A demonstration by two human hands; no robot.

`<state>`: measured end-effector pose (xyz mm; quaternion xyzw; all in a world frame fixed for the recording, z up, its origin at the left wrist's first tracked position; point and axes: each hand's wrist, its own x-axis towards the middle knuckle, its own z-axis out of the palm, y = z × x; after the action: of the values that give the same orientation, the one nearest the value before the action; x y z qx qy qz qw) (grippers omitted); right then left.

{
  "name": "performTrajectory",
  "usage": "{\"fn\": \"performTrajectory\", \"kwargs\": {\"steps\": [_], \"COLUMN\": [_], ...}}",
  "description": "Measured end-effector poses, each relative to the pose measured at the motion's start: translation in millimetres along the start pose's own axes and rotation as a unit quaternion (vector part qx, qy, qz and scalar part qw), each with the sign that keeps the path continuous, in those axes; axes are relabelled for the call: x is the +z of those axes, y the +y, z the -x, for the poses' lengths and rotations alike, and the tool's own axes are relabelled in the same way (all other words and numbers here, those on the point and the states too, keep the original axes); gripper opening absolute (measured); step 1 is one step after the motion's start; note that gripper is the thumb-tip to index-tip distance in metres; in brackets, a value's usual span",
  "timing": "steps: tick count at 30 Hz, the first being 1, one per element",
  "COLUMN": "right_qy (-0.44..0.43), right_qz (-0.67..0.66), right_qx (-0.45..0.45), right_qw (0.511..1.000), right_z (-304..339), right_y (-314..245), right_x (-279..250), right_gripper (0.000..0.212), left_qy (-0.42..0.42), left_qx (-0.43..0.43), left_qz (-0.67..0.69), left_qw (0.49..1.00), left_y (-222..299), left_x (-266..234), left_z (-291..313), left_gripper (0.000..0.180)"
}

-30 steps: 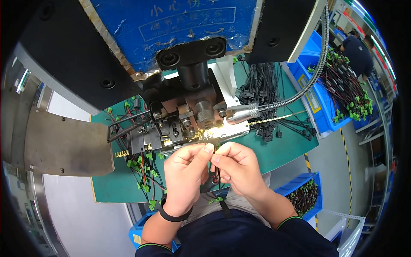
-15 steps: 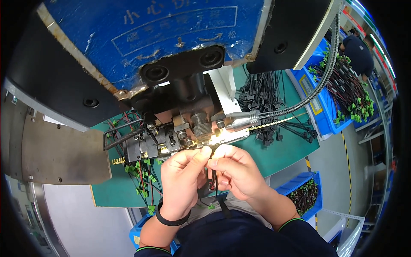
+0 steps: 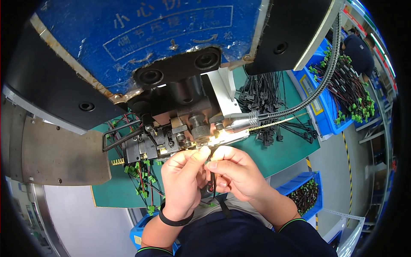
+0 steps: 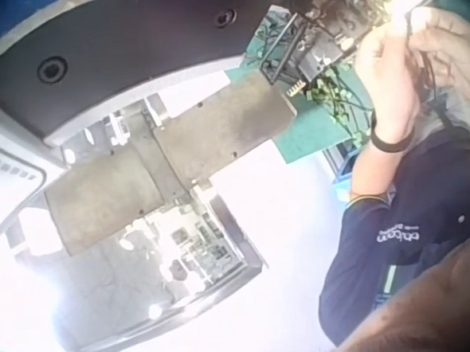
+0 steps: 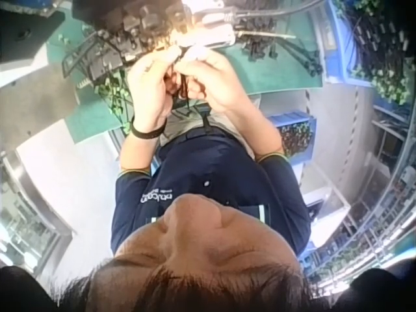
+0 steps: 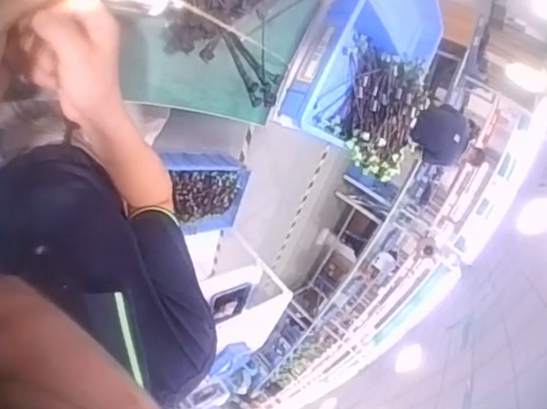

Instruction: The person assembles wire harnesses by crimping terminals onto wires using an automated machine.

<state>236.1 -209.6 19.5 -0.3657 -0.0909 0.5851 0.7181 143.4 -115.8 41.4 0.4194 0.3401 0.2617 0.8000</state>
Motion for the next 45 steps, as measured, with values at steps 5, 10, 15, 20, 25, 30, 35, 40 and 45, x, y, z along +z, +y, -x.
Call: {"fn": "performTrajectory", "kwargs": {"steps": [5,10,15,20,25,30,35,40,45], "right_qy": [-0.008,-0.011,-0.007,0.001,0.0,0.001,-0.001,0.0,-0.017], "right_qz": [-0.003,-0.019,-0.024,-0.017,-0.019,-0.021,-0.023,0.02,0.195], "right_qx": [-0.004,0.01,0.006,0.01,0.011,0.011,0.001,-0.011,-0.114], "right_qw": [1.0,1.0,1.0,1.0,1.0,1.0,1.0,1.0,0.974], "right_z": [1.3,1.2,3.2,4.0,2.8,3.0,3.9,6.9,18.9], "right_y": [-5.2,-7.5,-6.1,-10.2,-9.7,-8.7,-6.2,-1.9,16.4], "right_x": [4.0,6.4,7.1,8.3,7.9,6.9,5.7,0.9,-8.5], "right_gripper": [0.009,0.006,0.009,0.009,0.006,0.007,0.008,0.007,0.013], "left_qy": [-0.024,-0.023,-0.005,0.001,0.002,0.01,0.007,-0.004,-0.032], "left_qx": [-0.015,-0.031,-0.019,-0.015,0.002,-0.006,0.0,0.01,0.157], "left_qz": [0.04,0.068,0.078,0.084,0.075,0.071,0.064,0.058,-0.053], "left_qw": [0.999,0.997,0.997,0.996,0.997,0.997,0.998,0.998,0.986], "left_y": [1.6,0.3,-2.1,-3.7,-3.9,-2.7,-5.0,-8.4,-13.3], "left_x": [-2.5,-3.5,0.8,2.3,2.8,4.3,2.2,1.6,-4.0], "left_z": [-0.6,-1.7,-0.6,-0.8,0.8,1.2,2.4,7.0,27.9], "left_gripper": [0.019,0.024,0.026,0.026,0.027,0.029,0.025,0.018,0.008]}}
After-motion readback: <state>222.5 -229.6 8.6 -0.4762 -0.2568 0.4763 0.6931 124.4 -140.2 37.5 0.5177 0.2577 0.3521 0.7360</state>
